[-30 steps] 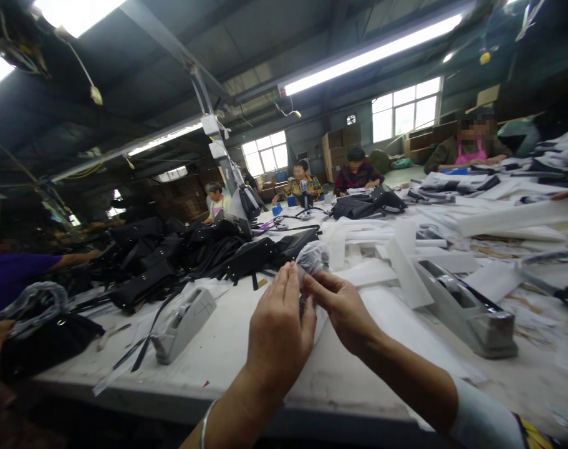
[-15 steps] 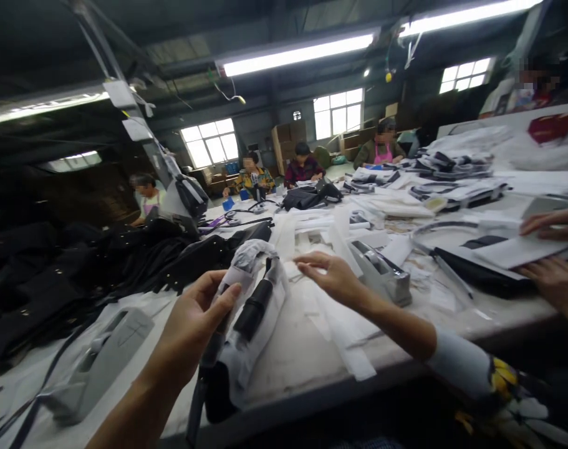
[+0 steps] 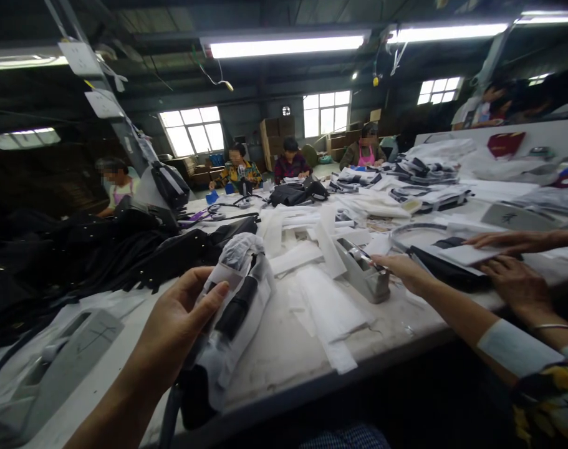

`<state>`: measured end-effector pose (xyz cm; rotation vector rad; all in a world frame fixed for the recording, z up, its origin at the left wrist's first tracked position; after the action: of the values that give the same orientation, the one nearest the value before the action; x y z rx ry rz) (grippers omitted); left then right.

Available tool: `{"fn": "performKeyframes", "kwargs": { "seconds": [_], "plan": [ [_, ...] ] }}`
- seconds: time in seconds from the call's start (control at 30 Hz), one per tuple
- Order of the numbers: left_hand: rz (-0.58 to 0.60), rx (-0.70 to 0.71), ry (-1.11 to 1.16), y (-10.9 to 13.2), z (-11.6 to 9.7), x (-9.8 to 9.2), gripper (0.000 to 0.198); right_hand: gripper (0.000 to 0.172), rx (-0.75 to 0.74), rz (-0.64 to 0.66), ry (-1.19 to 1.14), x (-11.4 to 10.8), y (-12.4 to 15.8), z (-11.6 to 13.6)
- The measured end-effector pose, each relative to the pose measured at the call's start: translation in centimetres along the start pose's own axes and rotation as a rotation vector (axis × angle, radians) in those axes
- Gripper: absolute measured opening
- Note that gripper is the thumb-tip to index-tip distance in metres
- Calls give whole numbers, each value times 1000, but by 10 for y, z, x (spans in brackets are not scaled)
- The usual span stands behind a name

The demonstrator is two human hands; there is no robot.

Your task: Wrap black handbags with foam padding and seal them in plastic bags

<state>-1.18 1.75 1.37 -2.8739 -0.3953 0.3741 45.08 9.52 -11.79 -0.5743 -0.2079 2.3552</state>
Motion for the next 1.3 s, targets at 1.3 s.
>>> {"fn": "performKeyframes", "kwargs": {
  "seconds": [1.3],
  "plan": [
    [29, 285, -67, 7, 5, 6, 28, 31, -155, 646, -766, 100, 189, 227]
  ]
}}
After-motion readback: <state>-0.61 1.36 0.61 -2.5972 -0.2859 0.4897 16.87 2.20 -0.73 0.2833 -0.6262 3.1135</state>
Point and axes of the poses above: each hand's wrist, its own y-axis away from the middle knuckle, its own x-axis out of the palm, z = x × y, the point moved 2 cm from there along -y, towards the middle knuckle, and after that the axes turned 12 degrees about -z, right-handed, at the moved point
